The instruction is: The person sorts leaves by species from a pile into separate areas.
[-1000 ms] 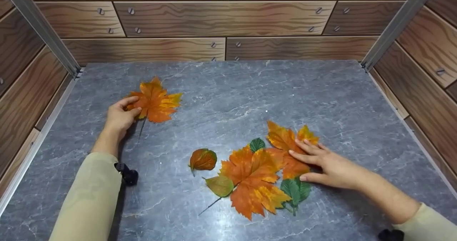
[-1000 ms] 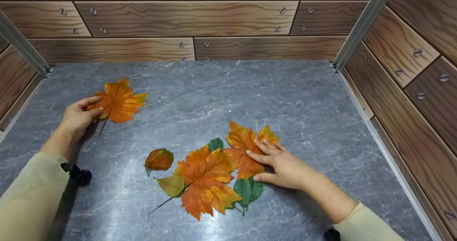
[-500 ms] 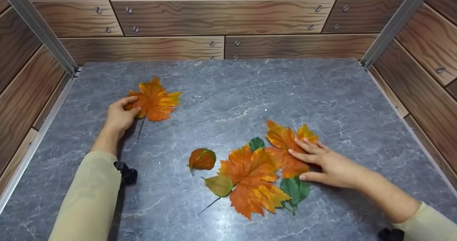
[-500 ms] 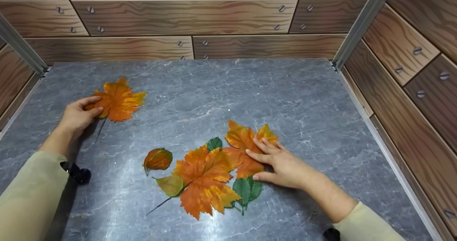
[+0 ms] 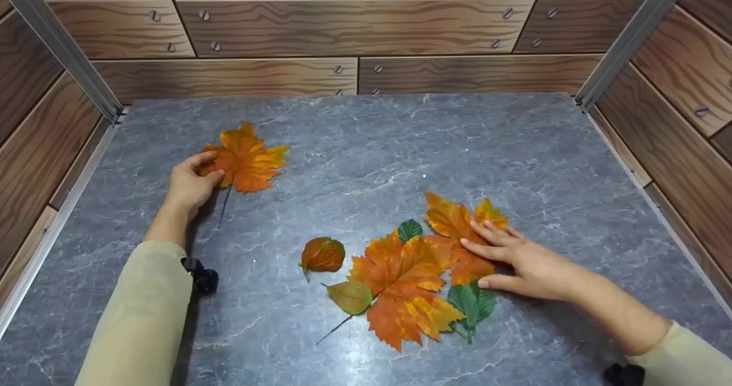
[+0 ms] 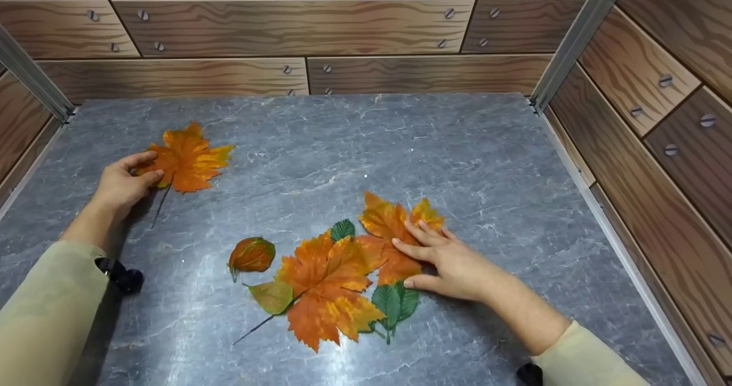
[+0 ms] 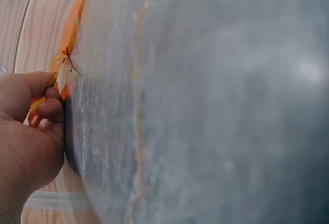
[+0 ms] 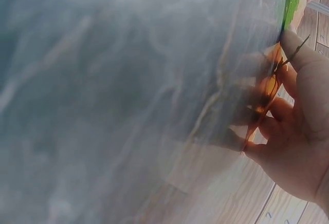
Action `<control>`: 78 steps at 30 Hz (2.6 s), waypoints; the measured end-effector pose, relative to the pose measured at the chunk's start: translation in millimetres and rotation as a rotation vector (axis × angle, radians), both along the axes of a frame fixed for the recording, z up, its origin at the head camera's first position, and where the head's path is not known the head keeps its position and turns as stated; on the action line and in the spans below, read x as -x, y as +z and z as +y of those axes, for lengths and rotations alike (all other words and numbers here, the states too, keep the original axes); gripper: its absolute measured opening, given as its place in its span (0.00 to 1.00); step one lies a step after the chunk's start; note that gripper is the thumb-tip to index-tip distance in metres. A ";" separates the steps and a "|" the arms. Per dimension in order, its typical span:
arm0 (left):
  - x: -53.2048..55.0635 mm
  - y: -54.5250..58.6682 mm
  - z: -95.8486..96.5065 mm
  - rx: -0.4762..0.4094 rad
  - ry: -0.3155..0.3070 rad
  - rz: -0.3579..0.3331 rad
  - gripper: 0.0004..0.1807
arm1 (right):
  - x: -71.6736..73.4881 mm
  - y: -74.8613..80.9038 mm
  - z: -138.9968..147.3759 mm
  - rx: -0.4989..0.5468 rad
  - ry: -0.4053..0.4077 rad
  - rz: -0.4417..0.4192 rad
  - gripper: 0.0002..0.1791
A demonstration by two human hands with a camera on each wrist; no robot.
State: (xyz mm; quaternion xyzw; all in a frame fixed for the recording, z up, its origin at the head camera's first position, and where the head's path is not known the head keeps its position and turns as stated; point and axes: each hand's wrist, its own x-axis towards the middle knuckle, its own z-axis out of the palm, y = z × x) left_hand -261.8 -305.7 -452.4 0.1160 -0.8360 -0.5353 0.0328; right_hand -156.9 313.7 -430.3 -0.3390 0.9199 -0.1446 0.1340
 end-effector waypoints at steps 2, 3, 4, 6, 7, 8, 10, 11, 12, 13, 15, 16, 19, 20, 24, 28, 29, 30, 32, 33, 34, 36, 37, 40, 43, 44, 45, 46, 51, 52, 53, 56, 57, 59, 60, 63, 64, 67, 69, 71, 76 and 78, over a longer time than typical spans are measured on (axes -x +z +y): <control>-0.9 0.5 -1.9 -0.004 0.000 0.000 0.29 | -0.2 0.2 -0.5 -0.001 0.002 -0.001 0.41; -1.8 1.0 -2.9 -0.004 0.000 0.000 0.30 | -0.4 0.4 -0.8 -0.002 0.002 -0.001 0.41; -2.9 1.9 -3.9 -0.008 0.001 0.000 0.30 | -0.5 0.4 -1.1 -0.004 0.004 0.001 0.41; -5.0 3.4 -6.7 -0.002 0.001 -0.008 0.30 | -0.5 0.6 -1.8 -0.006 0.007 0.002 0.41; -6.4 4.4 -8.2 0.006 0.001 -0.014 0.30 | -0.5 0.6 -2.1 -0.007 0.008 0.003 0.41; -7.8 5.4 -9.7 0.011 0.000 -0.023 0.31 | -0.5 0.5 -2.5 -0.009 0.010 0.006 0.41; -10.4 7.1 -13.4 0.024 -0.001 -0.042 0.31 | -0.5 0.3 -3.2 -0.011 0.012 0.011 0.41; -12.0 7.9 -15.4 0.034 -0.001 -0.054 0.31 | -0.5 0.2 -3.5 -0.011 0.012 0.014 0.41; -13.6 8.6 -17.7 0.039 -0.003 -0.067 0.31 | -0.5 0.1 -3.7 -0.011 0.013 0.016 0.41; -15.3 9.4 -19.7 0.038 -0.004 -0.078 0.31 | -0.6 0.1 -3.7 -0.012 0.012 0.017 0.41; -19.2 10.8 -23.9 0.038 -0.004 -0.092 0.32 | -0.7 0.1 -3.6 -0.009 0.015 0.016 0.41; -21.1 11.5 -25.8 0.043 -0.002 -0.098 0.32 | -0.8 0.1 -3.3 -0.009 0.016 0.016 0.41; -27.2 15.0 -30.4 0.065 0.008 -0.097 0.34 | -0.9 0.3 -2.0 0.002 0.016 0.011 0.41; -29.3 16.9 -31.4 0.070 0.011 -0.092 0.34 | -1.0 0.4 -1.7 0.004 0.016 0.010 0.41; -37.0 27.3 -30.3 0.070 -0.005 -0.060 0.35 | -0.8 0.3 -0.6 -0.001 0.010 0.007 0.41; -42.6 40.2 -19.2 0.073 -0.044 0.010 0.34 | 0.0 0.2 -0.4 -0.007 0.009 0.004 0.41; -43.3 43.1 -14.9 0.075 -0.057 0.037 0.33 | 0.2 0.2 -0.3 -0.006 0.009 0.003 0.41; -43.8 45.9 -9.9 0.072 -0.068 0.065 0.33 | 0.4 0.2 -0.4 -0.005 0.010 0.003 0.41; -45.0 51.1 2.1 0.057 -0.090 0.132 0.30 | 0.9 0.2 -0.5 -0.005 0.010 0.005 0.41; -45.5 53.5 8.8 0.043 -0.104 0.165 0.29 | 1.1 0.1 -0.7 -0.004 0.010 0.007 0.41; -46.1 56.2 16.5 0.031 -0.121 0.193 0.29 | 1.3 0.0 -0.6 -0.006 0.010 0.009 0.41; -47.3 61.5 32.9 -0.003 -0.158 0.242 0.27 | 1.6 -0.4 -0.8 -0.011 0.009 0.013 0.42; -48.6 64.9 41.0 -0.015 -0.184 0.251 0.26 | 1.8 -0.6 -0.8 -0.015 0.007 0.014 0.42; -53.3 74.5 65.9 -0.048 -0.265 0.242 0.25 | 2.5 -0.9 -1.6 -0.022 0.003 0.011 0.42; -57.7 80.4 89.8 -0.040 -0.351 0.214 0.25 | 3.2 -1.1 -1.8 -0.022 0.004 0.011 0.42; -59.1 80.9 97.9 -0.038 -0.377 0.207 0.25 | 3.2 -1.1 -1.8 -0.020 0.005 0.011 0.42; -60.6 81.3 105.8 -0.034 -0.405 0.203 0.24 | 3.2 -1.1 -1.6 -0.019 0.006 0.013 0.42; -62.0 80.8 113.3 -0.021 -0.438 0.199 0.24 | 3.1 -1.0 -1.4 -0.019 0.007 0.013 0.42; -70.0 77.8 149.6 0.013 -0.612 0.169 0.25 | 2.1 -0.6 -0.5 -0.013 0.009 0.012 0.42; -71.1 76.8 156.4 0.019 -0.646 0.166 0.25 | 1.9 -0.5 -0.3 -0.011 0.010 0.011 0.42; -72.0 75.5 163.0 0.025 -0.678 0.165 0.25 | 1.7 -0.5 0.0 -0.009 0.011 0.011 0.42; -72.8 70.9 180.4 0.046 -0.773 0.159 0.25 | 0.8 -0.5 1.0 -0.007 0.009 0.010 0.42; -72.7 69.3 185.5 0.049 -0.804 0.150 0.25 | 0.6 -0.6 1.3 -0.006 0.009 0.011 0.42; -71.5 65.8 193.7 0.055 -0.856 0.130 0.25 | 1.0 -0.8 1.4 -0.006 0.011 0.015 0.42; -70.8 64.1 197.4 0.056 -0.878 0.119 0.25 | 1.2 -1.0 1.4 -0.005 0.011 0.016 0.42; -68.7 59.5 207.6 0.060 -0.924 0.086 0.26 | 1.6 -1.5 1.4 -0.005 0.015 0.019 0.42; -67.9 58.0 210.6 0.059 -0.936 0.077 0.26 | 1.6 -1.6 1.4 -0.006 0.014 0.018 0.42; -66.4 53.8 218.5 0.057 -0.967 0.041 0.26 | 1.6 -2.0 1.6 -0.009 0.014 0.021 0.42; -65.2 50.5 222.8 0.056 -0.981 0.009 0.27 | 1.5 -2.1 1.8 -0.011 0.012 0.021 0.42; -64.5 47.8 226.0 0.066 -0.984 -0.024 0.27 | 1.4 -2.2 2.0 -0.010 0.009 0.021 0.42; -62.2 42.3 230.9 0.097 -0.993 -0.092 0.29 | 0.8 -2.3 2.0 -0.007 0.001 0.015 0.42; -61.2 41.2 231.9 0.109 -1.003 -0.110 0.29 | 0.7 -2.4 2.1 -0.005 0.003 0.016 0.42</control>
